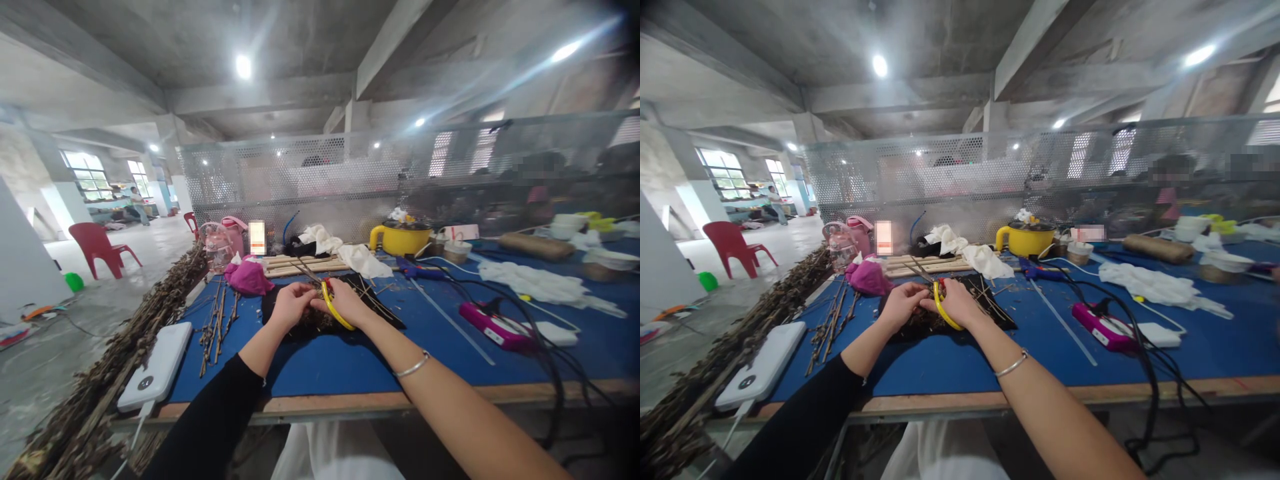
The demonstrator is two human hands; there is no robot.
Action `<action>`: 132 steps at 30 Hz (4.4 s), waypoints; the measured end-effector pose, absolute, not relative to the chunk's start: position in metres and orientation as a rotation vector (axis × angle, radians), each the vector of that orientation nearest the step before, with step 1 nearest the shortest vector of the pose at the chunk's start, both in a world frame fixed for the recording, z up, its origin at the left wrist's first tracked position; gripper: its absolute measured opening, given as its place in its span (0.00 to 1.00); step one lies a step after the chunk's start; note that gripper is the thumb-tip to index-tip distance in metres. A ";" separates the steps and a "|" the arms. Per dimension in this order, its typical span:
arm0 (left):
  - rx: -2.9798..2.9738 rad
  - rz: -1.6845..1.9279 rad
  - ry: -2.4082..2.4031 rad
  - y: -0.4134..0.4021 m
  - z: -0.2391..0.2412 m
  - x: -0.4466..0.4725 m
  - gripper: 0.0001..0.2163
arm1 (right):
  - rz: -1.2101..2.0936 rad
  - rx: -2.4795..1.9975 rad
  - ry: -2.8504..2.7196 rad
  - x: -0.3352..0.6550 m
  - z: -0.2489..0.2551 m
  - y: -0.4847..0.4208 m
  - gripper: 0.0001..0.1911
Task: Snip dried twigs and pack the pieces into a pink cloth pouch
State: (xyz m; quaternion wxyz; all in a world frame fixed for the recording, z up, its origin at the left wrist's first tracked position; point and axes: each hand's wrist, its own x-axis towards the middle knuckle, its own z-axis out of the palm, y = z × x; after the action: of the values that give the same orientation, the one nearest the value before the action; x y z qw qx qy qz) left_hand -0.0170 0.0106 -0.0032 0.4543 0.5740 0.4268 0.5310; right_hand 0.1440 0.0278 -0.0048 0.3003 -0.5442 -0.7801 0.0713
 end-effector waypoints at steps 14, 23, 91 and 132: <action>1.315 1.348 0.946 0.008 -0.004 -0.011 0.16 | 0.243 -1.472 -2.093 0.135 0.009 0.012 0.30; 1.435 1.324 0.975 0.015 -0.012 -0.012 0.13 | 0.201 -1.494 -2.110 0.137 0.007 0.014 0.29; 1.378 1.447 1.044 0.014 -0.009 -0.016 0.08 | 0.105 -1.656 -2.162 0.131 0.012 0.006 0.28; 1.442 1.370 1.195 0.014 -0.010 -0.017 0.11 | 0.077 -1.647 -2.120 0.133 0.010 0.008 0.30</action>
State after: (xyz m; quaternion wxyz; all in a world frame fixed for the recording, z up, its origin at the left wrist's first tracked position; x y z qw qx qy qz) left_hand -0.0171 0.0135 -0.0099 0.3992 0.5699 0.4722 0.5412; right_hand 0.1327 0.0075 0.0096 0.2260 -0.5973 -0.7690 0.0281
